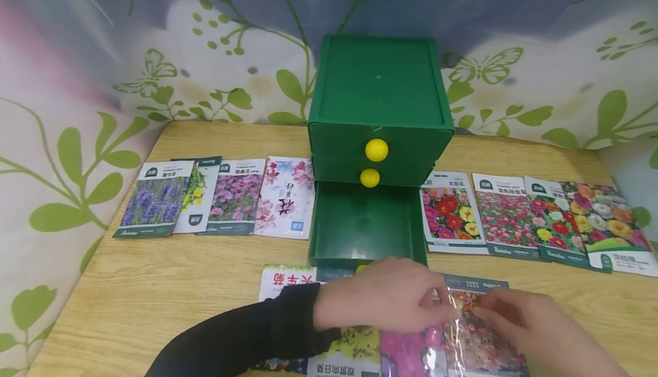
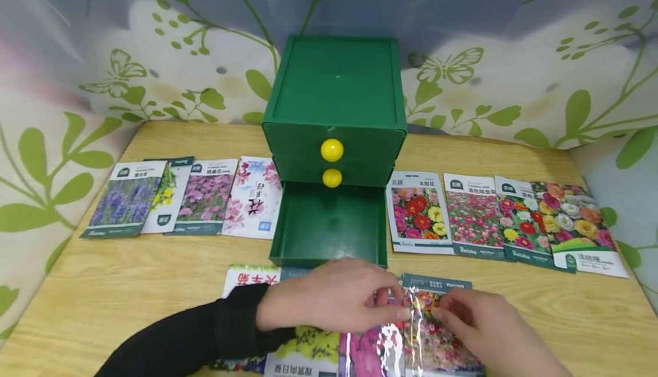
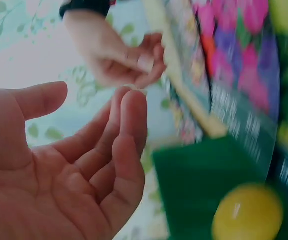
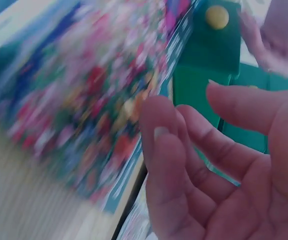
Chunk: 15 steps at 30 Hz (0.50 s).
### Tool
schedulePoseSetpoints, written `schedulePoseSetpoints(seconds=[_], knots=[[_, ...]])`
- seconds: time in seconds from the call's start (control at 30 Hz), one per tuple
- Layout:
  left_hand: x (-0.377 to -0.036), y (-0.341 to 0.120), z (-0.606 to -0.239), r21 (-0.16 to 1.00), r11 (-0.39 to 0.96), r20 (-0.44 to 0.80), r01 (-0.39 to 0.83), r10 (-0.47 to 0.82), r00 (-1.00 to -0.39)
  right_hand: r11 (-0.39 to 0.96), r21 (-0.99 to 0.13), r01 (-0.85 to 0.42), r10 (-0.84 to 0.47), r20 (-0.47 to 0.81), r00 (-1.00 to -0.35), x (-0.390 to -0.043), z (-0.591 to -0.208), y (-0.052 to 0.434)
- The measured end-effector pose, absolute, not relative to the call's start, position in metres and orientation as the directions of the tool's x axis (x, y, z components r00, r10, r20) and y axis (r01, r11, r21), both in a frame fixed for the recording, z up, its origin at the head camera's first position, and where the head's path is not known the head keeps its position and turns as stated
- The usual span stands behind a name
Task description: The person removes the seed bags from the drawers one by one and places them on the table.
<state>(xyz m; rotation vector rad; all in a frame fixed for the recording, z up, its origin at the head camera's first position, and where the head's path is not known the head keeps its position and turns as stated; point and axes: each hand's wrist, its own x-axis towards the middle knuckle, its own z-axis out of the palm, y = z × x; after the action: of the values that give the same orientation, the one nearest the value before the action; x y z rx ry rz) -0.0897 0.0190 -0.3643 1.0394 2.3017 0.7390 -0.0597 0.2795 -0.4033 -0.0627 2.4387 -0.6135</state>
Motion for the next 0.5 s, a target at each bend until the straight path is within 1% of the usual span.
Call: schedulePoseSetpoints(seconds=[0.07,0.13,0.23,0.3,0.33,0.4,0.43,0.5], knots=[[-0.097,0.01,-0.358,0.645,0.543,-0.138,0.538,0.775,-0.616,0.878,-0.475,0.066,-0.219,-0.519,-0.826,-0.059,-0.401,0.27],[-0.105,0.0,-0.352,0.609,0.537,-0.039,0.583,0.755,-0.655,0.867,-0.498,0.005,-0.262,-0.465,-0.846,-0.058,-0.399,0.262],[-0.115,-0.014,-0.346,0.532,0.554,0.133,0.64,0.692,-0.709,0.846,-0.523,-0.106,-0.348,-0.388,-0.853,-0.057,-0.399,0.252],[-0.121,-0.023,-0.342,0.497,0.567,0.257,0.657,0.627,-0.735,0.83,-0.531,-0.172,-0.401,-0.353,-0.845,-0.057,-0.398,0.246],[-0.124,-0.028,-0.34,0.488,0.562,0.324,0.668,0.594,-0.737,0.82,-0.536,-0.199,-0.425,-0.339,-0.839,-0.057,-0.398,0.242],[-0.129,-0.036,-0.336,0.459,0.541,0.468,0.705,0.527,-0.709,0.808,-0.539,-0.237,-0.457,-0.321,-0.829,-0.057,-0.397,0.233],[-0.132,-0.04,-0.334,0.442,0.527,0.537,0.726,0.493,-0.685,0.806,-0.536,-0.253,-0.468,-0.312,-0.827,-0.057,-0.397,0.229],[-0.139,-0.047,-0.331,0.379,0.509,0.662,0.773,0.435,-0.611,0.797,-0.537,-0.277,-0.488,-0.301,-0.819,-0.057,-0.396,0.222]])
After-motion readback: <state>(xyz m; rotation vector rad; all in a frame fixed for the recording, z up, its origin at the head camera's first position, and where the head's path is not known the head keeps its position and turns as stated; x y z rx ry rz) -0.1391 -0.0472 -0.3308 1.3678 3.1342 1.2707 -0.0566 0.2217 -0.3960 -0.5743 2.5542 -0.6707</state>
